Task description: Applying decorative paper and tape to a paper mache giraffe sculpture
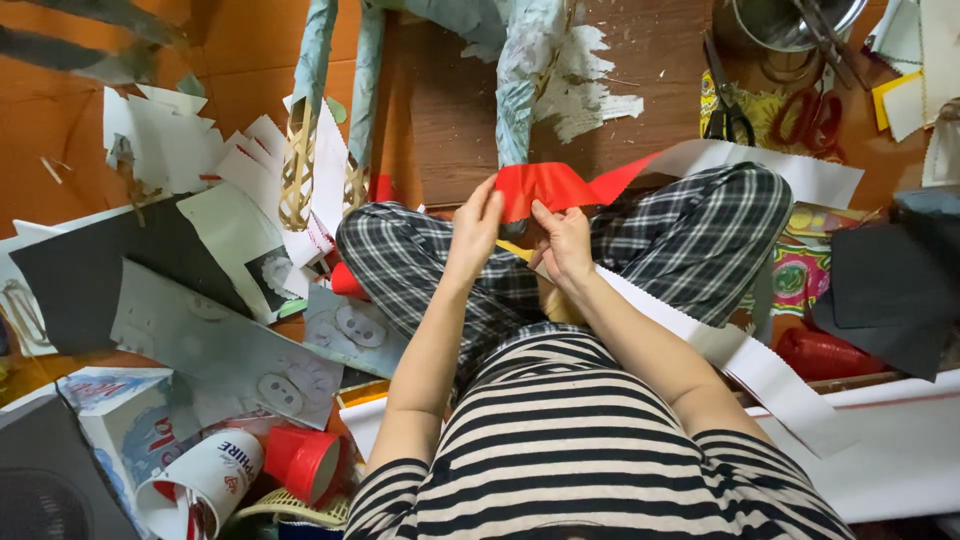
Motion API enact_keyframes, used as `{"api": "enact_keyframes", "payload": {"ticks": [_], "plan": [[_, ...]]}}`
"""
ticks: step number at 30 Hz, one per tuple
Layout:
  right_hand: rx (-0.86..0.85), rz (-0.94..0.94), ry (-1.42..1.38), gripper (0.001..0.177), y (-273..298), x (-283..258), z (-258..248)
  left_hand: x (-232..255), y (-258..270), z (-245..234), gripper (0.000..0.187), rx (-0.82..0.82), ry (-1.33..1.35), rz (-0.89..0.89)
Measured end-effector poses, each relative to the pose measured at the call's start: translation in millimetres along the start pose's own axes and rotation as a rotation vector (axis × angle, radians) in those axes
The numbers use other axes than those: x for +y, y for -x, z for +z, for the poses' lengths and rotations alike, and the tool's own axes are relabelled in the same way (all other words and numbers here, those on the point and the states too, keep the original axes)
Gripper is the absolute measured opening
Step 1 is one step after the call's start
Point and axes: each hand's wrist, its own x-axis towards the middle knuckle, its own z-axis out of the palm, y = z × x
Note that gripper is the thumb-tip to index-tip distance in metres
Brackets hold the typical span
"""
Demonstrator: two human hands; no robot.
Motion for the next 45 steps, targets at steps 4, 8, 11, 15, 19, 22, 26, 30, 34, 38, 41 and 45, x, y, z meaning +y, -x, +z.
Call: {"api": "enact_keyframes", "payload": {"ticks": [4,8,11,15,19,22,26,30,34,38,41,45], "plan": [[-0.054,0.005,0.016,0.048,-60.1,59.4,-39.4,25.8,-9.6,18.1,0.097,-0.117,-0.109,-0.161],[-0.124,0.076,0.16,0.02,-13.0,12.6,-34.0,29.0,-7.9,20.9,0.093,-0.066,-0.145,-0.223],[-0.208,-0.18,0.499,0.018,0.2,-38.1,-21.6,29.5,-11.4,22.7,0.089,-0.041,-0.132,-0.257],[-0.662,-0.5,0.832,0.052,-16.7,-49.5,19.2,23.5,-11.6,23.7,0.084,-0.063,-0.144,-0.27],[-0.452,0.125,1.072,0.073,-56.0,-46.9,46.7,17.5,-11.8,10.4,0.089,-0.202,0.001,-0.198],[-0.352,0.375,0.403,0.061,-79.2,-23.0,49.9,0.5,-7.0,14.0,0.08,-0.248,0.176,-0.083],[-0.276,0.33,0.13,0.04,-34.1,-58.9,83.8,5.1,8.0,18.5,0.081,-0.206,0.387,-0.027],[-0.294,0.27,0.102,0.042,-23.7,-66.5,96.0,44.2,11.9,-1.9,0.089,-0.223,0.149,-0.036],[-0.293,0.288,0.116,0.051,-33.0,-49.6,89.5,-4.5,-1.7,4.7,0.101,0.101,0.157,0.115],[-0.453,0.012,0.404,0.068,-59.8,-23.5,57.3,27.7,-38.5,-27.9,0.087,0.655,-0.011,0.525],[-0.517,-0.59,0.813,0.087,-32.9,-37.4,47.3,5.5,-91.0,9.1,0.06,0.833,-0.337,0.558],[-0.372,-0.826,0.765,0.074,-14.6,-49.0,40.9,71.6,-84.3,103.8,0.073,0.274,-0.881,0.938]]}}
